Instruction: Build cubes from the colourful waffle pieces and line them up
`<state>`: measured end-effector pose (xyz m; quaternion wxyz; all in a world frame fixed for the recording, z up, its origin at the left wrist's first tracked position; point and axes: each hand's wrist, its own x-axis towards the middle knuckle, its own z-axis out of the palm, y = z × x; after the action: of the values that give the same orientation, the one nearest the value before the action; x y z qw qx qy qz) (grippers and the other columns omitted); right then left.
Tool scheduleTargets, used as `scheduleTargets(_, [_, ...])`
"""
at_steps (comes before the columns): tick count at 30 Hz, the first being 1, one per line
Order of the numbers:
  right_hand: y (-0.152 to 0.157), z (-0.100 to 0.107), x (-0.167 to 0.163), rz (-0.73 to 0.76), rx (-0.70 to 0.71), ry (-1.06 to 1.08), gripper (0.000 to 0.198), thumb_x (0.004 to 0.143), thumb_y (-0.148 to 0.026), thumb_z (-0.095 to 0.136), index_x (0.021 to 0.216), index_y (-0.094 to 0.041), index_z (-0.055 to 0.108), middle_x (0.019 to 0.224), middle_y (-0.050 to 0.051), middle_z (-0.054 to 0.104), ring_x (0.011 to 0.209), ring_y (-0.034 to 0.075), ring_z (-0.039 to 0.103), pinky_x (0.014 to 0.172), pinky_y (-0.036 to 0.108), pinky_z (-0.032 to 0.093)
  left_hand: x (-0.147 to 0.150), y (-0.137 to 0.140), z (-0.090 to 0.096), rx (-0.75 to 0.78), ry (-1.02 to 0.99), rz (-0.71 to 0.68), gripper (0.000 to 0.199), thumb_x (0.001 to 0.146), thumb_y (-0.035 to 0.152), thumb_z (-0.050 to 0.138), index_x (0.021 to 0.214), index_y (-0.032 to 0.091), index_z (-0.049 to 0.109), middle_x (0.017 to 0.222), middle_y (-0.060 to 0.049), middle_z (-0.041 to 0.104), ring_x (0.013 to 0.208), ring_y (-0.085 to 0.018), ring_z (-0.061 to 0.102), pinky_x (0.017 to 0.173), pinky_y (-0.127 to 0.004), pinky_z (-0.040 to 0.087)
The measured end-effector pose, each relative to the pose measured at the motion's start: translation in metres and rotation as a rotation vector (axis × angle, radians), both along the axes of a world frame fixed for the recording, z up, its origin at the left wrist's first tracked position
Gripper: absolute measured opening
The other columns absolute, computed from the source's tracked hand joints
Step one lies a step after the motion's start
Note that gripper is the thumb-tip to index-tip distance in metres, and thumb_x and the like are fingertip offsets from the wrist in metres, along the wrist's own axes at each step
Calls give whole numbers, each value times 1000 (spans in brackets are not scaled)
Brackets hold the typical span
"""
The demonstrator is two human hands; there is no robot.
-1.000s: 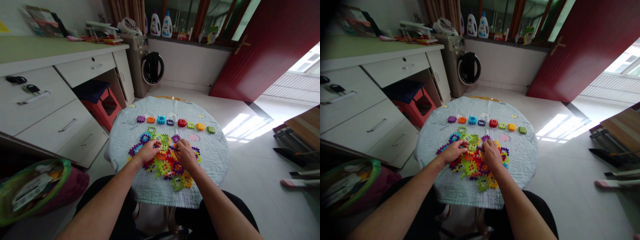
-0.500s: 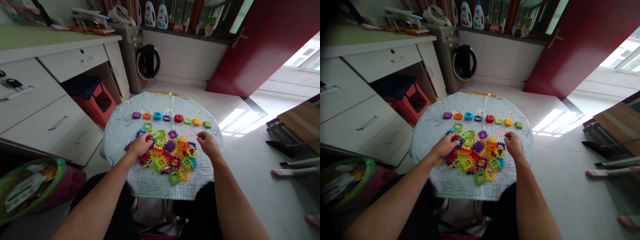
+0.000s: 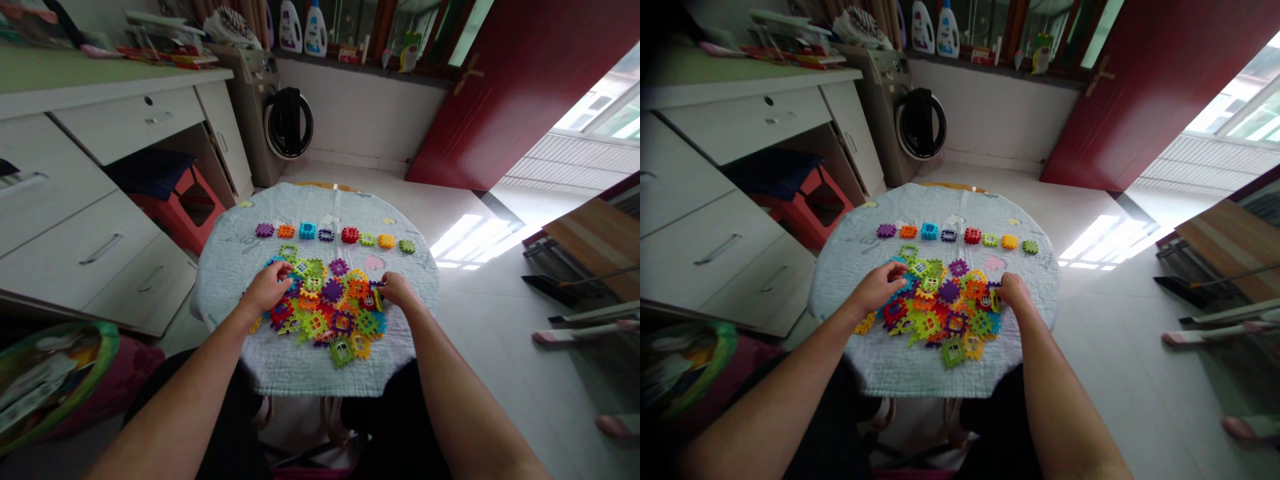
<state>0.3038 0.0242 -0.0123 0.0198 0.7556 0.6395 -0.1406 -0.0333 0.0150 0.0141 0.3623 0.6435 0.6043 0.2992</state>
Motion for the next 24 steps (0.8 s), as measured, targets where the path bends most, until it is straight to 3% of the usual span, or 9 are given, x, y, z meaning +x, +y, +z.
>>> scheduleTargets(6, [7,-4,0,-35,0,49,11,66,-15,62,76,-16,65,79,6,68,75,17,60,58,23,34,4,-1,-1,23,48,-26,28,72,25,54,97,17,60,99,-7,68,89,-19,64,85,-33,50])
scheduleTargets(12, [5,5,6,-84,296,168,22,70,-14,58,92,-17,61,84,3,62,77,15,55,68,24,38,21,-7,-5,145,248,-112,28,75,20,52,101,17,61,104,-9,66,97,-22,62,91,-34,47])
scheduleTargets(17, [-5,9,14,169,146,245,20,66,-22,70,85,-18,63,88,3,59,82,16,54,77,25,40,26,-7,-12,205,345,-164,29,76,18,52,103,17,61,109,-10,64,105,-23,59,98,-36,43])
scheduleTargets(21, [-8,8,20,36,171,209,22,74,-24,63,94,-17,63,93,6,60,87,17,55,79,26,40,23,-6,-16,215,384,-186,29,76,19,53,104,15,61,108,-11,64,104,-25,58,97,-39,43])
scheduleTargets(24, [-6,2,16,-47,119,94,38,72,-35,67,102,-13,61,99,12,60,87,21,57,76,29,41,24,-6,-17,217,407,-192,31,76,18,54,105,15,61,110,-12,63,106,-25,58,98,-38,43])
